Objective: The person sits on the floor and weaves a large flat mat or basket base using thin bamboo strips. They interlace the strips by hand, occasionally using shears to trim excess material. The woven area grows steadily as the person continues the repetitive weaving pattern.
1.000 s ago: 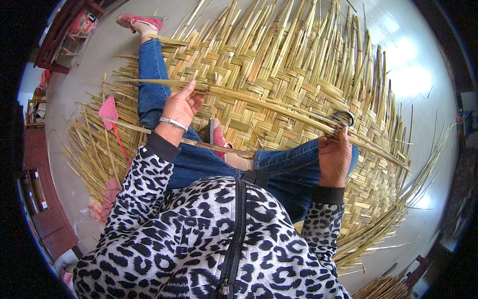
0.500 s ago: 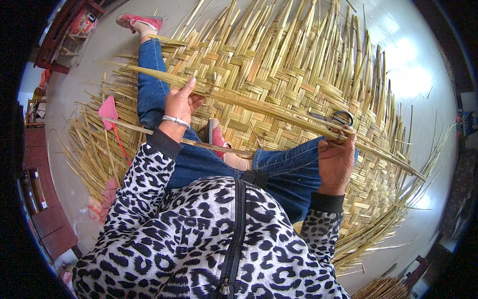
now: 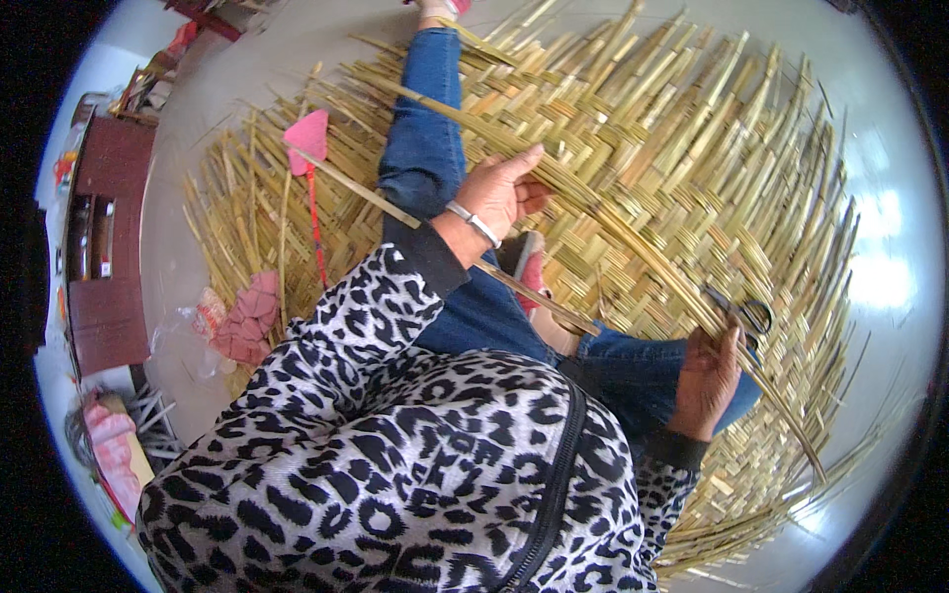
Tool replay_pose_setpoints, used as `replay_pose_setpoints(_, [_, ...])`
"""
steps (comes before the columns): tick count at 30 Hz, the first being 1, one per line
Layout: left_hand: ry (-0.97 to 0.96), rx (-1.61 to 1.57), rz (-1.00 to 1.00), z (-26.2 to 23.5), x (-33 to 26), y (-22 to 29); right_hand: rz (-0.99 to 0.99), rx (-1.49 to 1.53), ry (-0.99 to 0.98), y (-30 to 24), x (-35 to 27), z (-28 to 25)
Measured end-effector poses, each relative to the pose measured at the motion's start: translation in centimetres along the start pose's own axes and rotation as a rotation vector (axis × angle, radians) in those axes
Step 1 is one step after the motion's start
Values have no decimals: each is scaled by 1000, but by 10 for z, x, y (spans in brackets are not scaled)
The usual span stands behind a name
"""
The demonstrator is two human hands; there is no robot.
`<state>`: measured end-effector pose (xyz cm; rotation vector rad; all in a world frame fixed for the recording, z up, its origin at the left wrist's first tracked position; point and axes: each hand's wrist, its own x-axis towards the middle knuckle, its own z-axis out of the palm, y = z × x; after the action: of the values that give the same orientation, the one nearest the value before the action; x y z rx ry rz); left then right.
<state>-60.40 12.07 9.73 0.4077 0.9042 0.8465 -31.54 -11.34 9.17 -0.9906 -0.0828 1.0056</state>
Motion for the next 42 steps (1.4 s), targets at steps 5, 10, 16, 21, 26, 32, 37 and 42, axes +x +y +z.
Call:
replay_pose_setpoints(5, [163,229,143,-1,-4,5,54,-100,-102,0,-2,-6])
replay_pose_setpoints(10, [232,417,400,-4,1,0,-41,-196,1,-3,-4,5])
replay_pose_setpoints(16, [39,-39,139,-31,8,23,-43,-177,47,-21,-7,10])
replay_pose_setpoints(21, [-11,-55,78,-30,-4,37,-89,-301,107,-28,-17,9])
replay_pose_setpoints(26, [187,231,307,-17,2,30,-82,-329,103,-35,-24,15])
replay_pose_setpoints(32, [155,144,274,-18,11,24,-60,-220,39,-40,-20,7])
replay_pose_setpoints(37, [144,17,262,-33,19,55,-41,-184,135,-54,-17,-18])
replay_pose_setpoints(42, [309,513,563,-37,33,47,-21,-250,106,-58,-20,-24])
